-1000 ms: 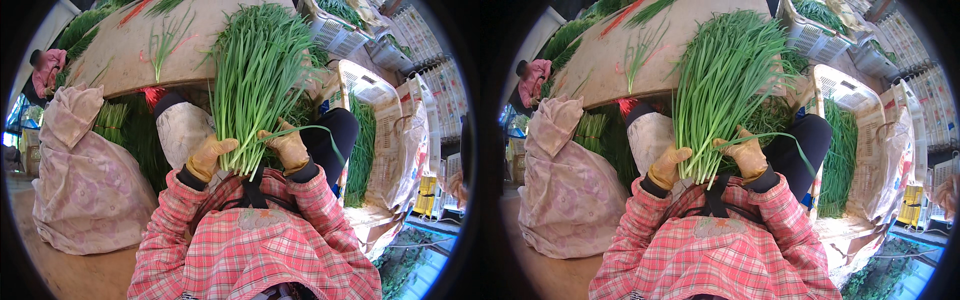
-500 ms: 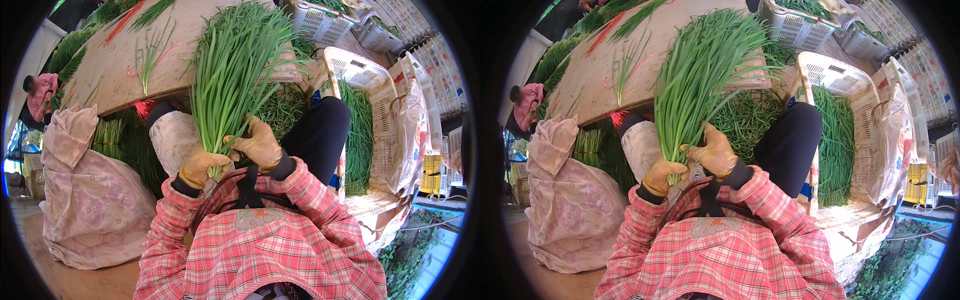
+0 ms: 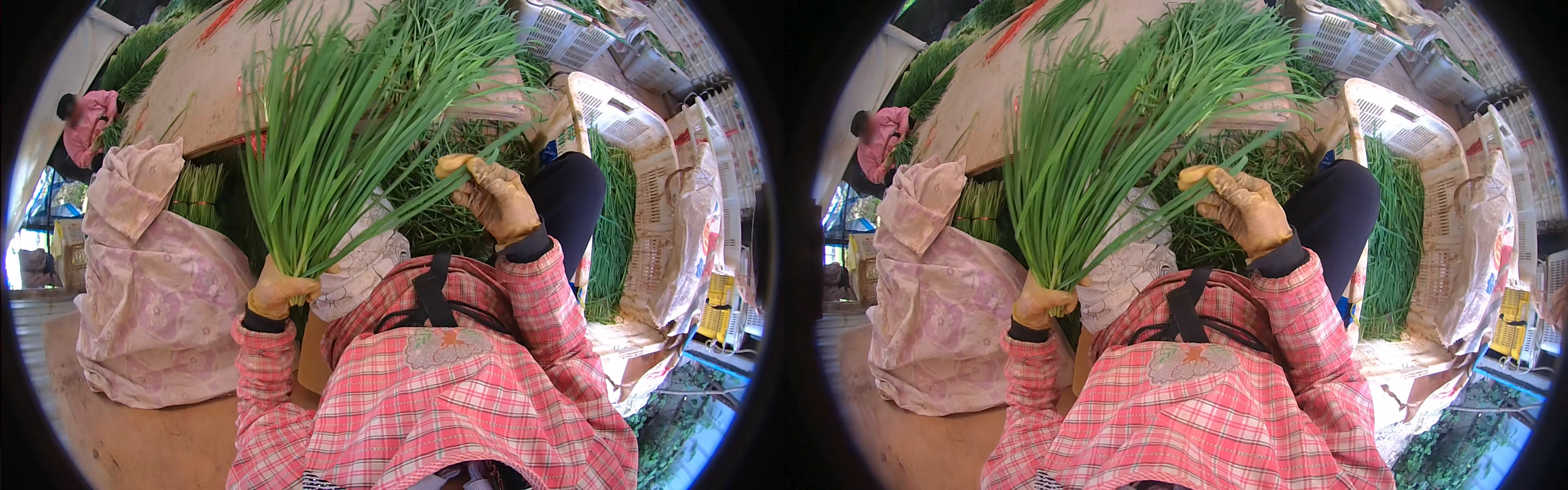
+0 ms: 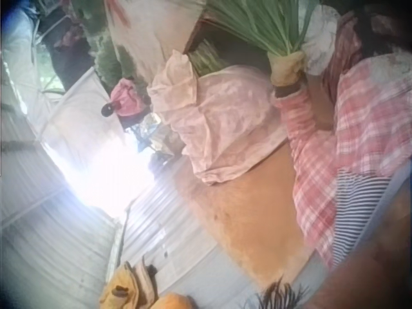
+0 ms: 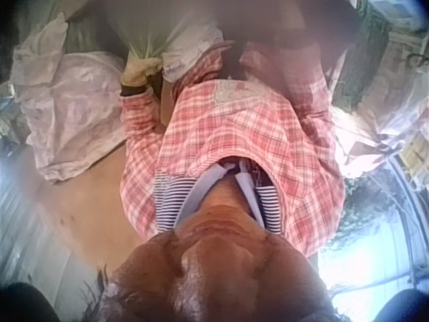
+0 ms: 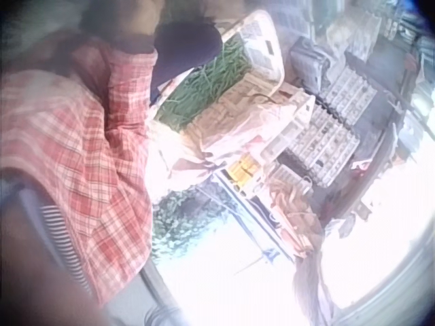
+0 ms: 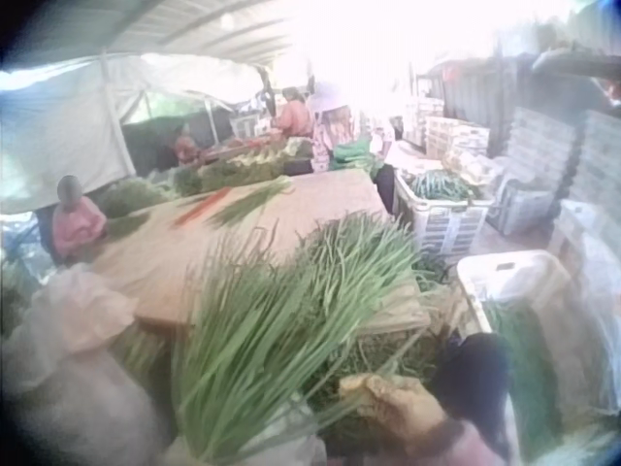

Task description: The person sorts and bundles green onions by hand, removing loose leaves and aligning the stalks.

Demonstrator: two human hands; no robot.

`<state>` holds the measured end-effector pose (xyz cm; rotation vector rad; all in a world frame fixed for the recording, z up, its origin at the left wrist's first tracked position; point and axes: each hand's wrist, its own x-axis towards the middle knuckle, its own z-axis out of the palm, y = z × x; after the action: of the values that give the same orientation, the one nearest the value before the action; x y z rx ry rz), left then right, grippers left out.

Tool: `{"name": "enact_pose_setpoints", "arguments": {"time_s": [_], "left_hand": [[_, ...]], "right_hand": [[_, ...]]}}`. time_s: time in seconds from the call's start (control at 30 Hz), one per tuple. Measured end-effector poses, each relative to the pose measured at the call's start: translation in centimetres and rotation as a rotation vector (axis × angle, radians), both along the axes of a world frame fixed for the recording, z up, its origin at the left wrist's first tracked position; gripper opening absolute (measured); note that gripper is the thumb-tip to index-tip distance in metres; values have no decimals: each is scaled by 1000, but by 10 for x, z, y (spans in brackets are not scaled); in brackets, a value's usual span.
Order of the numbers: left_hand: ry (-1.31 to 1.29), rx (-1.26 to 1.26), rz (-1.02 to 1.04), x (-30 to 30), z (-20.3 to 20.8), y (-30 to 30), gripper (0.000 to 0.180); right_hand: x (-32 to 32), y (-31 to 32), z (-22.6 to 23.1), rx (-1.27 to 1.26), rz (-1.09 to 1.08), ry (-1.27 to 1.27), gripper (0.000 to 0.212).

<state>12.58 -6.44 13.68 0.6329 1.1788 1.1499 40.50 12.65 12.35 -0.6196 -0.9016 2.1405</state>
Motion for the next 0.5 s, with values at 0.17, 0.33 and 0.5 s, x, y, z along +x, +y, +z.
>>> {"name": "enact_pose_setpoints", "arguments": {"time_s": [0.17, 0.33, 0.5], "left_hand": [[14, -37, -4, -18, -15, -29, 49], [95, -154, -73, -41, -45, -50, 55], [167, -195, -70, -57, -65, -64, 49]], "right_hand": [[-2, -10, -15, 337, 133, -448, 29], [5, -16, -29, 1202, 289, -811, 9], [36, 11, -45, 1495, 458, -1573, 42]]}}
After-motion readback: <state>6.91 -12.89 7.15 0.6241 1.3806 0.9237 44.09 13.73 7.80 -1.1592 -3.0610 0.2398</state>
